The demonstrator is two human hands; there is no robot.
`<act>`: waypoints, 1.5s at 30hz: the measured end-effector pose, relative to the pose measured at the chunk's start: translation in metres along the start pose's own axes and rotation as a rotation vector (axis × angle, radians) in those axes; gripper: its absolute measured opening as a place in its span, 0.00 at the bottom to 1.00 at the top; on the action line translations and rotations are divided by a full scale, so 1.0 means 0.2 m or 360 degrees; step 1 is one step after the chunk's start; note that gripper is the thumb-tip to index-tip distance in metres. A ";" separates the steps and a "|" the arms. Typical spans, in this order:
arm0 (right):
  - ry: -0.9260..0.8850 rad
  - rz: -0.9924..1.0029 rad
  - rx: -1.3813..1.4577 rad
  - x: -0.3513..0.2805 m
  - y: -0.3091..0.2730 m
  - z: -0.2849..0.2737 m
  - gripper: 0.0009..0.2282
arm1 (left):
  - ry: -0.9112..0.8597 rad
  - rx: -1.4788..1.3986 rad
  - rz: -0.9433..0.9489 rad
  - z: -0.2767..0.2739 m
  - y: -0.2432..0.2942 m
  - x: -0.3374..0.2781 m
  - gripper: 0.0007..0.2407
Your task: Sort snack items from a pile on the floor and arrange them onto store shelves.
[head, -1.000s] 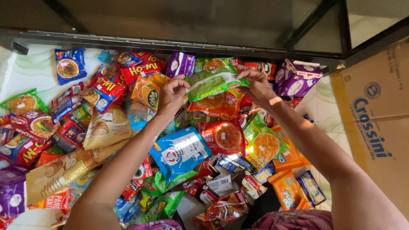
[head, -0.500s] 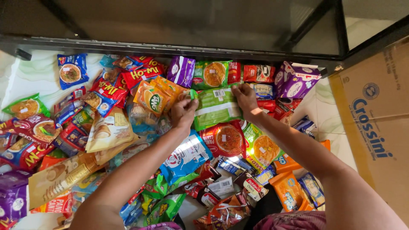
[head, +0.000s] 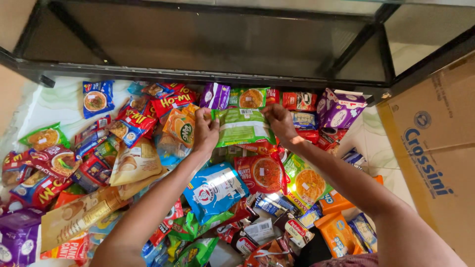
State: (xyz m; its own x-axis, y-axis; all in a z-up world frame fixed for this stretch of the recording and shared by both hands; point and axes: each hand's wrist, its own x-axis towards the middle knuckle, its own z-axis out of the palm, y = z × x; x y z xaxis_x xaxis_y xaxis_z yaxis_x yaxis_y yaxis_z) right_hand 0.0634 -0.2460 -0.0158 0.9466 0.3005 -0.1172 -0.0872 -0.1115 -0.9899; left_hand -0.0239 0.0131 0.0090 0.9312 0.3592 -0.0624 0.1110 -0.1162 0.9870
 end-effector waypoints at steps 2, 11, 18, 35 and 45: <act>0.0004 0.0127 0.0076 -0.05 -0.24 0.04 0.14 | -0.0011 -0.0059 -0.0059 -0.04 0.00 0.06 0.21; -0.0646 0.0503 -0.0494 -0.11 -0.59 0.06 0.22 | -0.0571 0.0364 -0.0414 -0.25 0.31 0.11 0.11; -0.0766 0.0444 -0.0455 -0.19 -0.76 0.21 0.23 | -0.0771 0.0187 -0.0619 -0.32 0.56 0.08 0.25; -0.1076 -0.0427 -0.1666 -0.18 -0.96 0.39 0.15 | -0.1393 0.1737 0.0509 -0.19 0.59 0.09 0.23; -0.1103 -0.0428 -0.1852 -0.09 -0.95 0.36 0.21 | -0.1411 0.1711 0.0440 -0.12 0.58 0.15 0.16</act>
State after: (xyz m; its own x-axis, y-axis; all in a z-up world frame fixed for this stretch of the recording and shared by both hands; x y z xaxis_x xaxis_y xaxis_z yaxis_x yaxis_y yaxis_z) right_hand 0.0404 -0.1615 0.1682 0.5166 0.8057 -0.2897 0.7036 -0.5923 -0.3926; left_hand 0.0091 0.0327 0.1252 0.8272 -0.4345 -0.3562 -0.2760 -0.8665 0.4159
